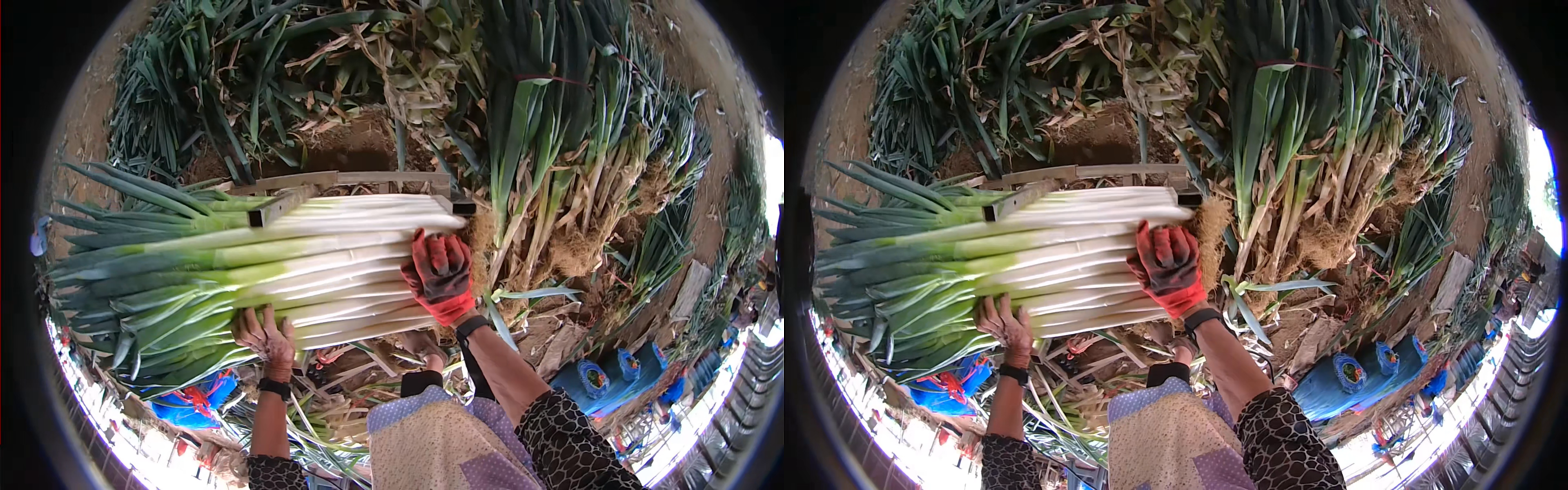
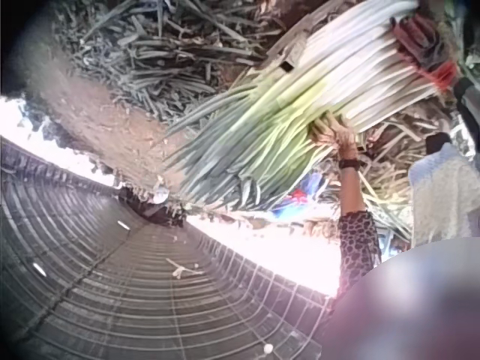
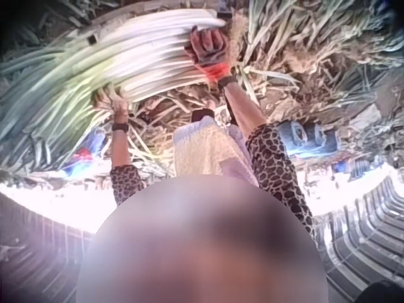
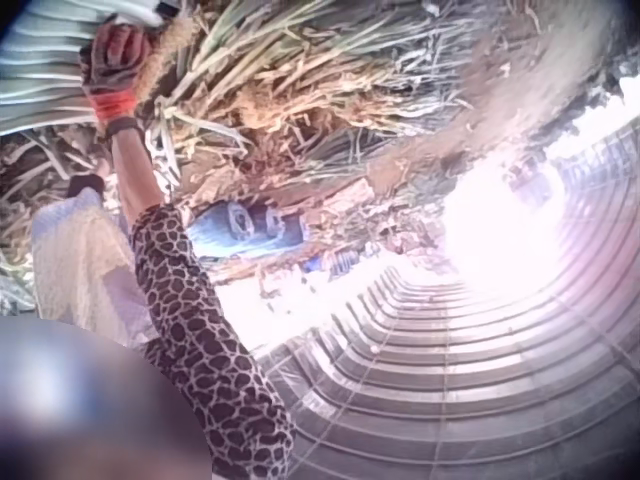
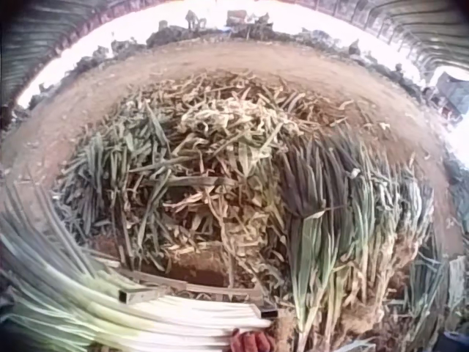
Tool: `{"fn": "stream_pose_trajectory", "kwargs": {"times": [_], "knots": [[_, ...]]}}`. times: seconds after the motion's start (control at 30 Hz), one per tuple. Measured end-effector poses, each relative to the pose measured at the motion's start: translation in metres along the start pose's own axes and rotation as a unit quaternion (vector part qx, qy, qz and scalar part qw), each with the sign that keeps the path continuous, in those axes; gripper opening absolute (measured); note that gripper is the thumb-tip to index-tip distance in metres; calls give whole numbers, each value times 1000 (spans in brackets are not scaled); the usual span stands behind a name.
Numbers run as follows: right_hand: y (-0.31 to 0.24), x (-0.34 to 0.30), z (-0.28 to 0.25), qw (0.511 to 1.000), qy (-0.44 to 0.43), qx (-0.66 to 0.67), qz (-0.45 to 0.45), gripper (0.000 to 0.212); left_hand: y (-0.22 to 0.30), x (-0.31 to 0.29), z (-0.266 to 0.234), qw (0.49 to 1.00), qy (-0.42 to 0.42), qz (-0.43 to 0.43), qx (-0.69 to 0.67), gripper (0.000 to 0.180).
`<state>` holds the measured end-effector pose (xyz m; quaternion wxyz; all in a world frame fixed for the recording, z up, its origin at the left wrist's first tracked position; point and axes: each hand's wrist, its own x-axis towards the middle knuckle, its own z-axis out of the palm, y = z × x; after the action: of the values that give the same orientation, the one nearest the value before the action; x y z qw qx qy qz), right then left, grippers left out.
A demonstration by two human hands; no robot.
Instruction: The person is picking up leeks from a pile, removing dry outer leaves, and stacking them into a metal frame for bundling.
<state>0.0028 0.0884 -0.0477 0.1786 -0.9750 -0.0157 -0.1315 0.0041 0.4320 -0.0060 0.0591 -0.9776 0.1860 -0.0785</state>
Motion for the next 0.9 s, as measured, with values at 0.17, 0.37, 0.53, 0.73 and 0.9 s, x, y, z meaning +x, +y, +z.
{"fn": "stream_pose_trajectory", "kwargs": {"times": [0.17, 0.37, 0.53, 0.73, 0.9], "knots": [[-3, 2, -5, 998, -25, -50, -15, 46, -9, -2, -13, 994, -99, -33, 12, 43], [-6, -2, 0, 998, -34, -59, -10, 47, -5, -2, -1, 1000, 4, 11, -3, 40], [-5, -8, 1, 996, -54, -72, -4, 56, 0, 4, -4, 999, -27, -24, -22, 47], [-4, -7, 4, 997, -36, -70, 18, 52, 7, 17, -8, 997, 51, -22, -45, 51], [-3, -1, 7, 994, 1, -108, -33, 47, 6, 23, -20, 985, 85, -67, -131, 35]]}}
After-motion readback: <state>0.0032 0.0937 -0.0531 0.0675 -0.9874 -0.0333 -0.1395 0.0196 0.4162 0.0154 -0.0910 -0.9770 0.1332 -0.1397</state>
